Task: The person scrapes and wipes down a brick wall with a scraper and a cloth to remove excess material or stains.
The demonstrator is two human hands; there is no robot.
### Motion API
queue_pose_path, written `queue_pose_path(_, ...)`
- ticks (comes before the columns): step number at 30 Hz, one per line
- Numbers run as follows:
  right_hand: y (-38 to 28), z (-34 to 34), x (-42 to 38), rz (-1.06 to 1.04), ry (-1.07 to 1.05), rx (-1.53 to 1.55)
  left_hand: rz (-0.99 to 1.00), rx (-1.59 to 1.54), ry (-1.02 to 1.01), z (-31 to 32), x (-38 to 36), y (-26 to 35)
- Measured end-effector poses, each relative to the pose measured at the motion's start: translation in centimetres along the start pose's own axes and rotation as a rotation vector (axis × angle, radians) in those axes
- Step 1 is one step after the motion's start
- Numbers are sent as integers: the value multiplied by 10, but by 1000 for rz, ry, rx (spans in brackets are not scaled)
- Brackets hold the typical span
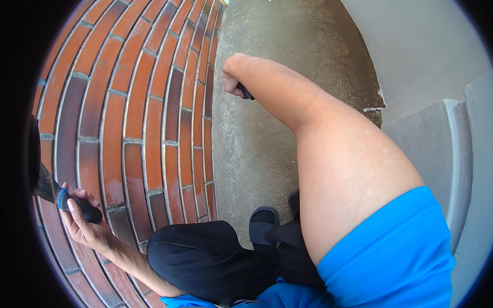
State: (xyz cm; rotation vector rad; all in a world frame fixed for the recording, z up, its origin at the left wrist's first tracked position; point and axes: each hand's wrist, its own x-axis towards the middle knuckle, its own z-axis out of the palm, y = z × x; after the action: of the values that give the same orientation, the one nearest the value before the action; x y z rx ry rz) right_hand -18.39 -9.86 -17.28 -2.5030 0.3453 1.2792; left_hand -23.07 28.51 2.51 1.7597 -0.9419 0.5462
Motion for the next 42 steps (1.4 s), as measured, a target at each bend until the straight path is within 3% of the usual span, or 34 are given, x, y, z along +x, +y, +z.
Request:
queue_pose_path(4, 5, -2, 20, 75, -107, 352, -1, 5, -17, 0, 0, 0)
queue_pose_path(8, 0, -1, 1, -119, 63, 6, 19, 5, -1, 3, 1, -3)
queue_pose_path(10, -4, 0, 17, -79, -42, 33, 21, 7, 1, 4, 0, -4)
queue_pose_path(15, -6, 0, 24, -75, -77, -3, 23, -14, -21, 5, 0, -7)
queue_pose_path(19, -8, 0, 21, -81, 35, -11, 8, -28, -27, 5, 0, -8)
queue_pose_path(22, -7, -2, 27, -106, -35, 52, 3, -35, -36, 4, 0, -9)
queue_pose_path(25, -10, -2, 30, -88, 22, -77, -2, -47, -27, 3, -1, -10)
queue_pose_path(31, -12, -3, 22, -42, -101, -20, 1, -68, -28, 2, -1, -9)
queue_pose_path(37, -15, 3, 35, -124, -12, -1, -9, -53, -14, 2, -2, -9)
queue_pose_path(42, -17, 6, 18, -117, 36, 340, -9, -70, -28, 1, -1, -9)
